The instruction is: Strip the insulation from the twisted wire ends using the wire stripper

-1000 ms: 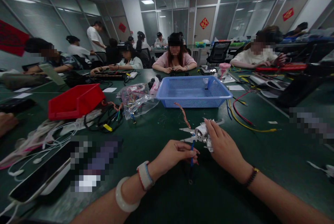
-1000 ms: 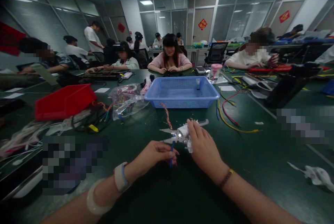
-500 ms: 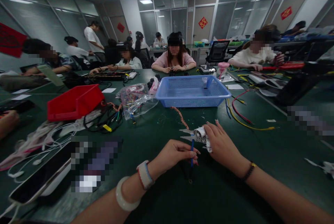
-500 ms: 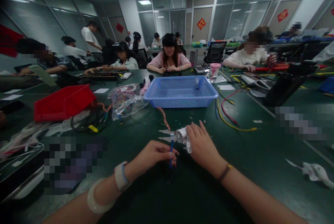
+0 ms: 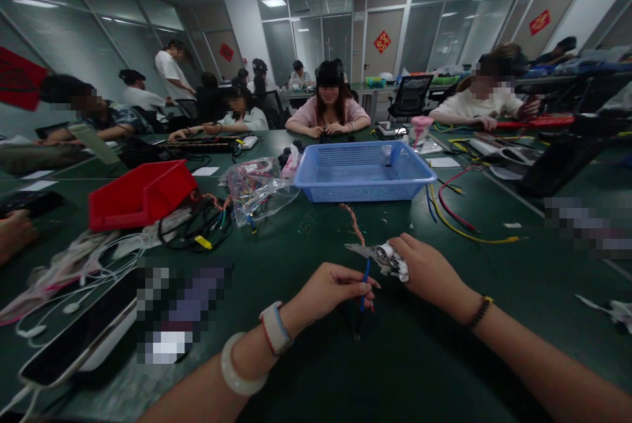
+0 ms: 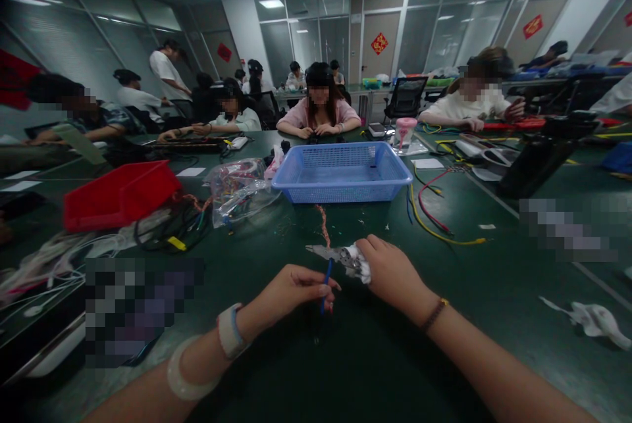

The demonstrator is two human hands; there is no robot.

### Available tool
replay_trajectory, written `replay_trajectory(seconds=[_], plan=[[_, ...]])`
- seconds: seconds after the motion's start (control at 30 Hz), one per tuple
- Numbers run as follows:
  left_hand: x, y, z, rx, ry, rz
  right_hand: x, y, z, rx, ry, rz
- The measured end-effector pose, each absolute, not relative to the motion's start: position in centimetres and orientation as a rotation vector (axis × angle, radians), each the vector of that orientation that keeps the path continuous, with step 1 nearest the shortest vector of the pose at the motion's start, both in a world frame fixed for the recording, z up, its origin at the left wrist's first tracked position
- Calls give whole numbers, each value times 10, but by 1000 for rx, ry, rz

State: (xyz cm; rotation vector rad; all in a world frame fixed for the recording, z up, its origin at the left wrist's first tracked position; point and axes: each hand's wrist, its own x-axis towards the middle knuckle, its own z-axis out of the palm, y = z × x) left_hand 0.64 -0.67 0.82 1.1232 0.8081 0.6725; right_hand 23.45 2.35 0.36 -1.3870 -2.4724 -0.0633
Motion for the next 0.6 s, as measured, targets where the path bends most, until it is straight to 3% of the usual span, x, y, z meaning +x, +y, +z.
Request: replay_trajectory(seconds=[0.17, 0.47, 0.6], plan=[[4, -4, 6, 1155, 816, 724, 239, 21, 14, -1376, -2382, 383], [4, -1, 6, 1071, 810, 841, 255, 30, 22, -1371, -2195, 435], [4, 0, 9, 1054, 853, 929, 259, 46, 26, -1393, -2018, 689]])
